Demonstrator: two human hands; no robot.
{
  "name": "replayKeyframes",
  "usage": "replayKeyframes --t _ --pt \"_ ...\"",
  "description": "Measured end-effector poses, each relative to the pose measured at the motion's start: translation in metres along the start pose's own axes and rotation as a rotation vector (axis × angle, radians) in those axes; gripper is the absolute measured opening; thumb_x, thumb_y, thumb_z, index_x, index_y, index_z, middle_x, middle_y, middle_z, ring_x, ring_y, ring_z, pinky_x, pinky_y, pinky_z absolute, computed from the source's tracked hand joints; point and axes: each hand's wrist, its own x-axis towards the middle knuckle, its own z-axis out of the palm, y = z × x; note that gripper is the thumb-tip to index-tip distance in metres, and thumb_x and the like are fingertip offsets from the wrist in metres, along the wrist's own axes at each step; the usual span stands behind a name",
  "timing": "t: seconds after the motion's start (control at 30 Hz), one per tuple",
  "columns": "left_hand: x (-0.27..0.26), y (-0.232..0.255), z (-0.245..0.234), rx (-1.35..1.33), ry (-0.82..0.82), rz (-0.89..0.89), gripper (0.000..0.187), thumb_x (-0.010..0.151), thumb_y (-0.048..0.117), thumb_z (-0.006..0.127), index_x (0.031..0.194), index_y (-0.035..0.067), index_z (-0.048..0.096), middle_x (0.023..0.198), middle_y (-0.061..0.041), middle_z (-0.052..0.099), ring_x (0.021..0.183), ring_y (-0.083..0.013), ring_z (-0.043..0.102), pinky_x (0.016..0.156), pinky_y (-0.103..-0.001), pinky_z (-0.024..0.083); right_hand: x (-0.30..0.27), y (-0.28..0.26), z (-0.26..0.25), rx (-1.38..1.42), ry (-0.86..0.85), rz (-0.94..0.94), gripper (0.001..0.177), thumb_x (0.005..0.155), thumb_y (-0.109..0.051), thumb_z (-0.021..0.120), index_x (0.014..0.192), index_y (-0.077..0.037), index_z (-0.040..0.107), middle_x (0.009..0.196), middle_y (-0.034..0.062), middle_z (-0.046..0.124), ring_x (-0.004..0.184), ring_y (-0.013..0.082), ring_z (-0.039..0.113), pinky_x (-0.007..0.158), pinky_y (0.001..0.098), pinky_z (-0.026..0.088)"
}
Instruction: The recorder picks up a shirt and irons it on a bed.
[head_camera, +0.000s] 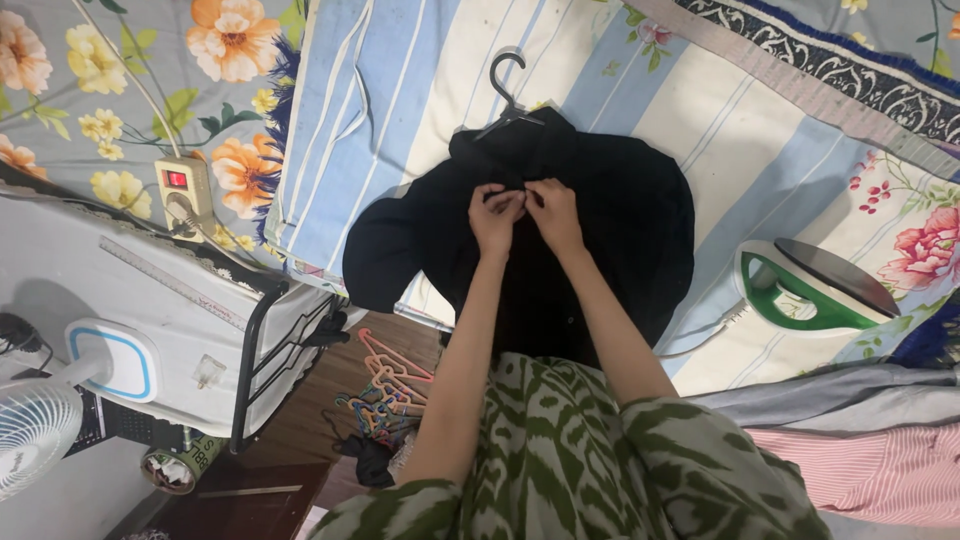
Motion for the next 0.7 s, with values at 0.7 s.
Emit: replayKeyframes --t 0.7 --pt "-0.025 0.058 -0.030 0.720 -0.121 0.478 0.045 0.081 0.015 0.088 0.100 0.006 0.048 0.091 -0.011 0.067 0.089 -0.0254 0.067 0.079 -0.036 0.055 -0.003 -0.032 -0.066 0.055 0.092 0.100 0.010 0.091 -0.002 0.077 0.097 0.000 0.069 0.088 0.0134 0.071 0.074 0.0189 0.069 0.067 0.0294 0.054"
